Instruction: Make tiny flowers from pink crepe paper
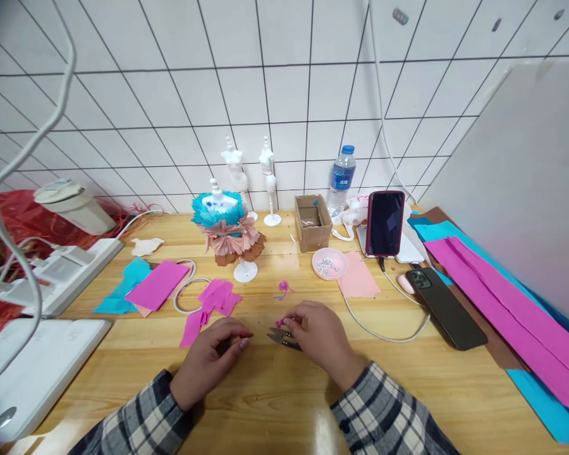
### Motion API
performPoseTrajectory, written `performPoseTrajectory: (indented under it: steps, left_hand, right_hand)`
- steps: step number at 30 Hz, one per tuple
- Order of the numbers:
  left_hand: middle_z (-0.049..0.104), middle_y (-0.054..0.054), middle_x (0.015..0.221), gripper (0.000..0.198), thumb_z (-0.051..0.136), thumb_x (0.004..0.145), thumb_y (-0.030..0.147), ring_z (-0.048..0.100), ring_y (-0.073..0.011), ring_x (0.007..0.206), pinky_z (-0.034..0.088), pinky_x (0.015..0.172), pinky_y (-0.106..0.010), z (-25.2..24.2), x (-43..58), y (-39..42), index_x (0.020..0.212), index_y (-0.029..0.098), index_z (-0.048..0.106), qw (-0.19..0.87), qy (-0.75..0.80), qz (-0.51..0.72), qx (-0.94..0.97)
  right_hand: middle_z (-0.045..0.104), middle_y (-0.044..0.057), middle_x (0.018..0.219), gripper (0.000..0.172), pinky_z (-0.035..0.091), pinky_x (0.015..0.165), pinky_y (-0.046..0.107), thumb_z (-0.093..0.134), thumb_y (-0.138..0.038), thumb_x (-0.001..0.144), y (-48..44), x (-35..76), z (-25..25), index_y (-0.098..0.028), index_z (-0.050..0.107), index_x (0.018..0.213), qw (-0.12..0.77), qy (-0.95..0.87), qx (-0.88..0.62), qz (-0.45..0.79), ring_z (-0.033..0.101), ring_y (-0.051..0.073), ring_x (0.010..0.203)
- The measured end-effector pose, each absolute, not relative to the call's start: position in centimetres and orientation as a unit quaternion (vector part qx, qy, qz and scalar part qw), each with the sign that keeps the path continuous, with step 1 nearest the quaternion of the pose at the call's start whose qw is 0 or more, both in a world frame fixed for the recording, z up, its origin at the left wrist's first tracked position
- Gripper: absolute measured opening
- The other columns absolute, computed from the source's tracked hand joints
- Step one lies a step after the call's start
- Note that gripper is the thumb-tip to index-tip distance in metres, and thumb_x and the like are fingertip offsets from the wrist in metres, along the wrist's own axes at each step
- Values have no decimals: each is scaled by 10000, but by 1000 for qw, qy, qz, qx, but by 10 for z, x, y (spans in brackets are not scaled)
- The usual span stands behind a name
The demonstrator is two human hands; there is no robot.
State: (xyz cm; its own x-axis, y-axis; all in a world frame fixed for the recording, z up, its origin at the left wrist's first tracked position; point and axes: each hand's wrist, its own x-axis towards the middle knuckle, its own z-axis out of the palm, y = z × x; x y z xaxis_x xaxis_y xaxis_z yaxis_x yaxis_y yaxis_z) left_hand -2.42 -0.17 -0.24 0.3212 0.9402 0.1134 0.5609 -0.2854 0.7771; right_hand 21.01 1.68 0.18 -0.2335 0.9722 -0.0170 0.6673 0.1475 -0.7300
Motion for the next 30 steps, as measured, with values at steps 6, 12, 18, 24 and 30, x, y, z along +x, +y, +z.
performPoseTrajectory:
  steps: [6, 12, 18, 24, 30]
  left_hand:
    - [676, -55, 856, 145, 551, 867, 279, 623, -170, 828, 500, 764, -298, -4, -27, 2, 872, 203, 675, 307, 506, 295, 750]
    - [680, -46, 825, 136, 555, 863, 260, 621, -165, 818, 497, 759, -283, -4, -37, 5, 834, 198, 672, 232, 504, 338, 760]
    - [691, -56, 877, 217, 551, 855, 372, 622, -209, 844, 475, 822, -348, 7, -106, 30, 860, 195, 678, -4, 657, 382, 651]
    - [640, -155, 1114, 489, 468, 851, 508, 556, -338, 1082, 403, 951, -463, 1, -166, 55, 1156, 160, 627, -95, 741, 152, 648]
    - [578, -165, 1272, 557, 383, 867, 507, 532, -362, 1140, 425, 927, -481, -5, -166, 59, 1235, 140, 584, -45, 769, 55, 635]
  right_hand:
    - [684, -4, 789, 149, 364, 663, 253, 552, -272, 834, 21, 221, -1, -242, 693, 794, 174, -721, -624, 245, 581, 153, 755]
    - [629, -15, 677, 271, 269, 551, 237, 535, -384, 851, 23, 230, 2, -204, 587, 656, 128, -722, -652, 193, 520, 127, 626]
    - [646, -9, 695, 361, 267, 534, 239, 436, -428, 913, 27, 251, 9, -207, 586, 670, 116, -717, -673, 143, 548, 130, 624]
    - [709, 6, 905, 384, 302, 534, 255, 488, -367, 895, 32, 267, 11, -308, 510, 1273, 135, -670, -730, 17, 631, 172, 705]
    - [715, 9, 964, 262, 339, 564, 267, 440, -354, 935, 50, 272, 0, -297, 624, 1112, 97, -683, -723, -25, 655, 184, 833]
